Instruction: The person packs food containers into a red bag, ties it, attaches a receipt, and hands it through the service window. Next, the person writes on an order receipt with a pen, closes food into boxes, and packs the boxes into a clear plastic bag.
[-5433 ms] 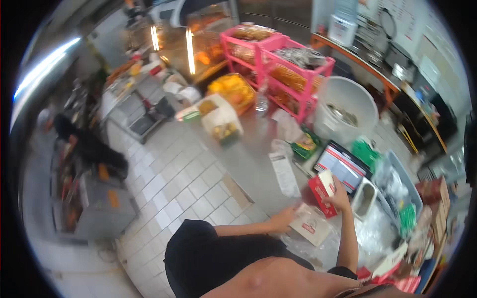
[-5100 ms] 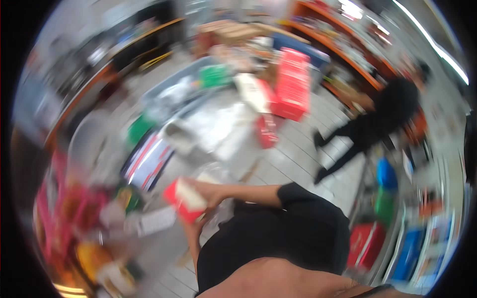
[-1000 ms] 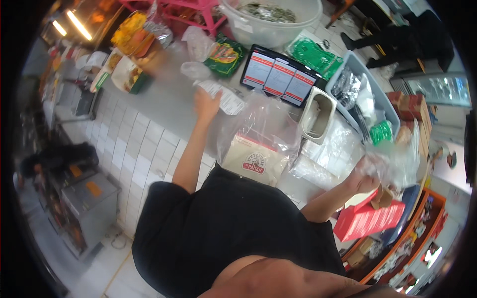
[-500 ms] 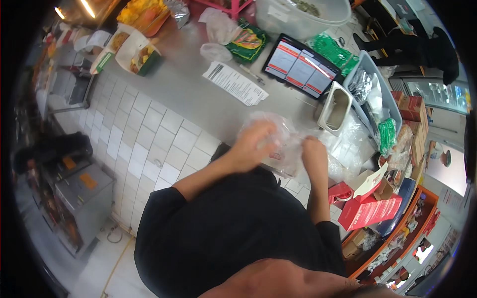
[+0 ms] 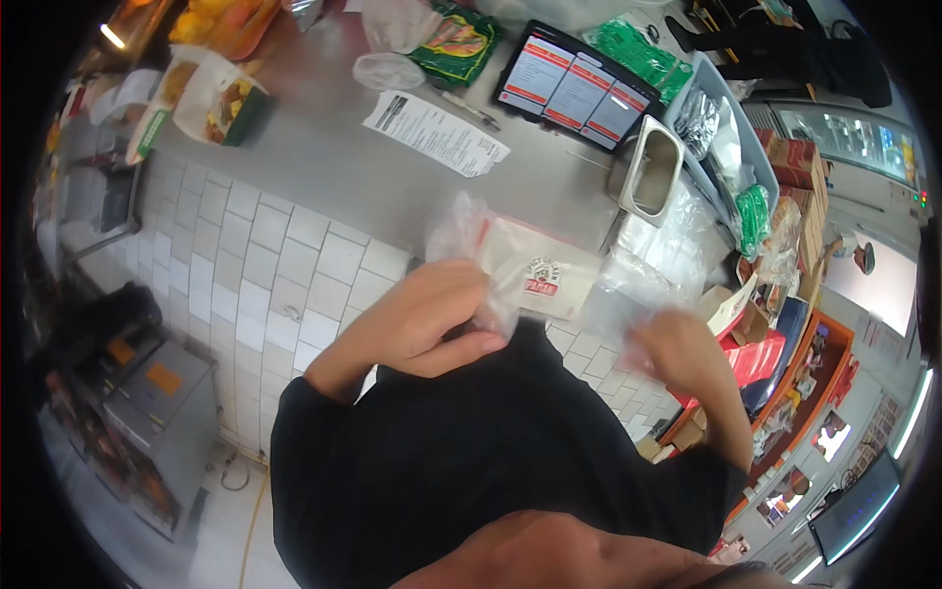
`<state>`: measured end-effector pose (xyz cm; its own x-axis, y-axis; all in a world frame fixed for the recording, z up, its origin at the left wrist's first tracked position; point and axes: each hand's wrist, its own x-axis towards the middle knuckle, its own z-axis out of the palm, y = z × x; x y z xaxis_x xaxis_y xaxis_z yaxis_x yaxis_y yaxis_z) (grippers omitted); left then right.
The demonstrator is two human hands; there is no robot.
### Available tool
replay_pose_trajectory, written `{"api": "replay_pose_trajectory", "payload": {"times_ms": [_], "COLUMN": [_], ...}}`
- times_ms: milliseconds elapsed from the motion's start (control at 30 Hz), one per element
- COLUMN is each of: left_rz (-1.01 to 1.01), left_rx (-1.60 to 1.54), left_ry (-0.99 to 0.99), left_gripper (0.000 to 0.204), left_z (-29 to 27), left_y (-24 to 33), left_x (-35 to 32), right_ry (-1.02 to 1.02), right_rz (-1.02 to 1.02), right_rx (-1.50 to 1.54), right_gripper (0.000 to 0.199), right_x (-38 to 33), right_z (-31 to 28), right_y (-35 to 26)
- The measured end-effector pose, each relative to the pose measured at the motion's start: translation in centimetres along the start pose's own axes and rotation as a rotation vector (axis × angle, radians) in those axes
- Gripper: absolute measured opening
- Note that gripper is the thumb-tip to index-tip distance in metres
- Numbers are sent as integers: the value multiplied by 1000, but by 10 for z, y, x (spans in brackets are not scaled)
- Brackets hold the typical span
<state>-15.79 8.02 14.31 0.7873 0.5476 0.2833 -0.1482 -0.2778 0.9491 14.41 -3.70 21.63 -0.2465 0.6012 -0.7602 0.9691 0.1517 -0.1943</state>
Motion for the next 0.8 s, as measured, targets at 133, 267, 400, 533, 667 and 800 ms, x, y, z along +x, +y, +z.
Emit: {"api": "replay_pose_trajectory", "payload": {"times_ms": [133,267,400,533,667,800], "left_rz": [191,58,235,67,467,677], "left_rx": [294,584,579,323,711,553], "left_ry": [-84,-108,-354,-108,-309,-223], "left_gripper": [31,46,41,31,18,15], "left_z": [-40,-4,97,91,152,136], "left_y": [-11,-88,-151,-131,-99,-56], "left_x": [-2,23,19,27,58,74], "right_ry": [848,866,1051,828,924,1112], "right_rz": [-229,650,87,-231,-220,-366], "right_rx": [37,941,822,1170,508,559], "right_gripper": [45,60,52,44,26,23], "right_x": [-42,114,150,144,158,164], "right_z": [78,214,169,133,95,121], "right_y": [33,80,14,-2,-27,-2]}}
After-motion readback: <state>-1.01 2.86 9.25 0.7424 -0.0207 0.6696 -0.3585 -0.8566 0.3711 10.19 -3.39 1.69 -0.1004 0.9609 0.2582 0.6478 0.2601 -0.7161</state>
